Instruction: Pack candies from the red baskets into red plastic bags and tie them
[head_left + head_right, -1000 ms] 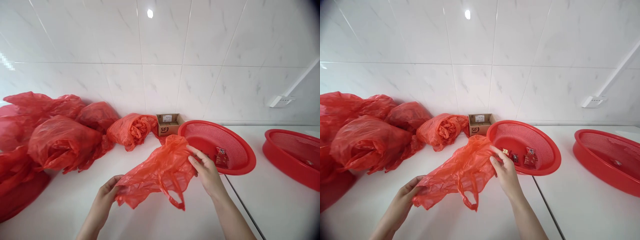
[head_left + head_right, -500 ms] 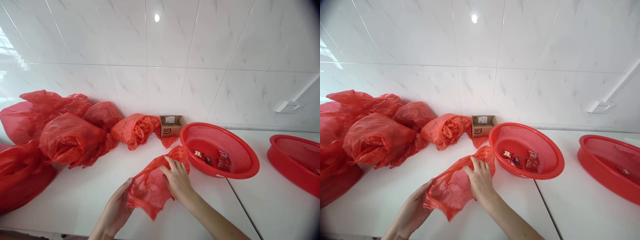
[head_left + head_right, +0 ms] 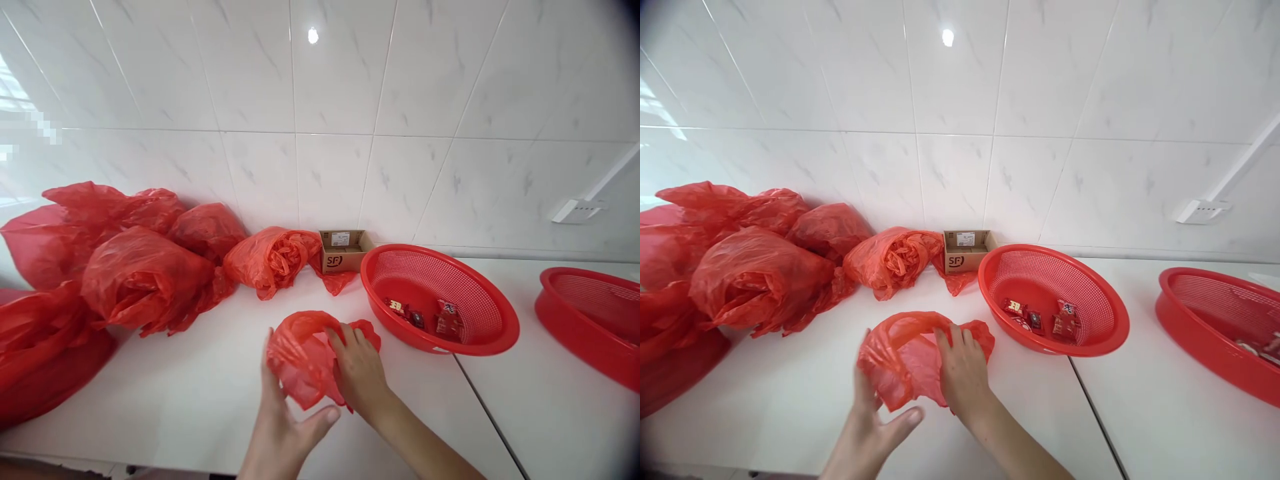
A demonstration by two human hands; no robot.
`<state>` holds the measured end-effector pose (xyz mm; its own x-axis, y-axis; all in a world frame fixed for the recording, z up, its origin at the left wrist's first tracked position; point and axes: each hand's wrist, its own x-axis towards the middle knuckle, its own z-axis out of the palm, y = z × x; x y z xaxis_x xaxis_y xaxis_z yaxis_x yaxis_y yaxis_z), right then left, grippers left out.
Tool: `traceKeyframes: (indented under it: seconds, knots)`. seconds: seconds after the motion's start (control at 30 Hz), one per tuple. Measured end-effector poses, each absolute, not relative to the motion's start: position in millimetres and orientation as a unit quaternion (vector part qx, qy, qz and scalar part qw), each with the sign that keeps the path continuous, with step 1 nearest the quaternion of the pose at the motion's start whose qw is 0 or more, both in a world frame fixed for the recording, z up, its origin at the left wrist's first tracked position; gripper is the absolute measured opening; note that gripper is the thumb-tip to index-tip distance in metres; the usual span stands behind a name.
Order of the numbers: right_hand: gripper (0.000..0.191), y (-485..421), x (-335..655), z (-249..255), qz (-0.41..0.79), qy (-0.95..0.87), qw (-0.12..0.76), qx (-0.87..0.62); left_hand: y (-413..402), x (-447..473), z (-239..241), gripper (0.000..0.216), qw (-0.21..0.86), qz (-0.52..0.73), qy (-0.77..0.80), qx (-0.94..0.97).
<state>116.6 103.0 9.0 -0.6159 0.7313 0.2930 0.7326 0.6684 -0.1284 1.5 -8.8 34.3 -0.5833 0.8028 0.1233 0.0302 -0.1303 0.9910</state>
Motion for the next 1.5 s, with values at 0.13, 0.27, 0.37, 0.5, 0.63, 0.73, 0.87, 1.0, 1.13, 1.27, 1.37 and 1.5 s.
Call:
traceKeyframes:
  seconds: [0.13, 0.27, 0.37, 0.5, 0.63, 0.73, 0.87, 1.0, 1.13, 1.27, 1.37, 1.5]
  knots:
    - [0.063, 99.0, 116.2, 3.9, 0.035, -0.908, 0.144, -0.391, 13.5, -7.3, 16.5, 0.058, 0.384, 0.694, 0.566, 0.223]
    - [0.061, 120.8, 138.9, 6.7, 0.042, -0.893, 0.121, -0.43, 5.4, -72.6, 4.0, 0.036, 0.445, 0.711, 0.533, 0.111]
    - [0.071, 136.0, 155.9, 11.4, 0.029, -0.876, 0.083, -0.475, -13.6, -103.2, 0.8, 0.042, 0.456, 0.681, 0.565, 0.096]
    - [0.068, 140.2, 164.7, 15.7, 0.071, -0.887, 0.073, -0.45, -27.4, -94.4, 8.1, 0.053, 0.273, 0.616, 0.693, 0.255]
    - [0.054, 129.0, 158.2, 21.0, 0.064, -0.89, 0.16, -0.422, -17.4, -66.3, 18.7, 0.025, -0.048, 0.505, 0.708, 0.491]
    - [0.043, 111.3, 143.6, 22.1, 0.026, -0.887, 0.288, -0.36, 0.4, -51.8, 13.6, 0.018, -0.08, 0.343, 0.711, 0.608]
    - [0.037, 91.5, 126.5, 8.4, 0.048, -0.921, 0.306, -0.236, 25.2, -41.2, -4.9, 0.023, -0.005, 0.23, 0.736, 0.636]
    - [0.028, 94.8, 142.6, -2.5, 0.06, -0.94, 0.179, -0.282, 42.4, -51.7, -12.7, 0.039, 0.029, 0.204, 0.765, 0.61]
    - [0.028, 106.7, 181.6, 5.2, 0.109, -0.937, 0.067, -0.325, 48.6, -78.9, -9.4, 0.054, 0.057, 0.201, 0.802, 0.559]
    - [0.041, 109.2, 206.8, 22.7, 0.162, -0.901, 0.033, -0.401, 41.3, -86.2, -3.5, 0.065, 0.116, 0.223, 0.791, 0.557]
    - [0.046, 111.6, 217.5, 47.9, 0.254, -0.879, 0.1, -0.391, 29.3, -79.3, 5.8, 0.071, 0.167, 0.264, 0.763, 0.566]
    - [0.034, 150.8, 232.0, 92.6, 0.242, -0.833, 0.274, -0.415, 14.0, -72.4, 23.3, 0.06, 0.301, 0.339, 0.688, 0.567]
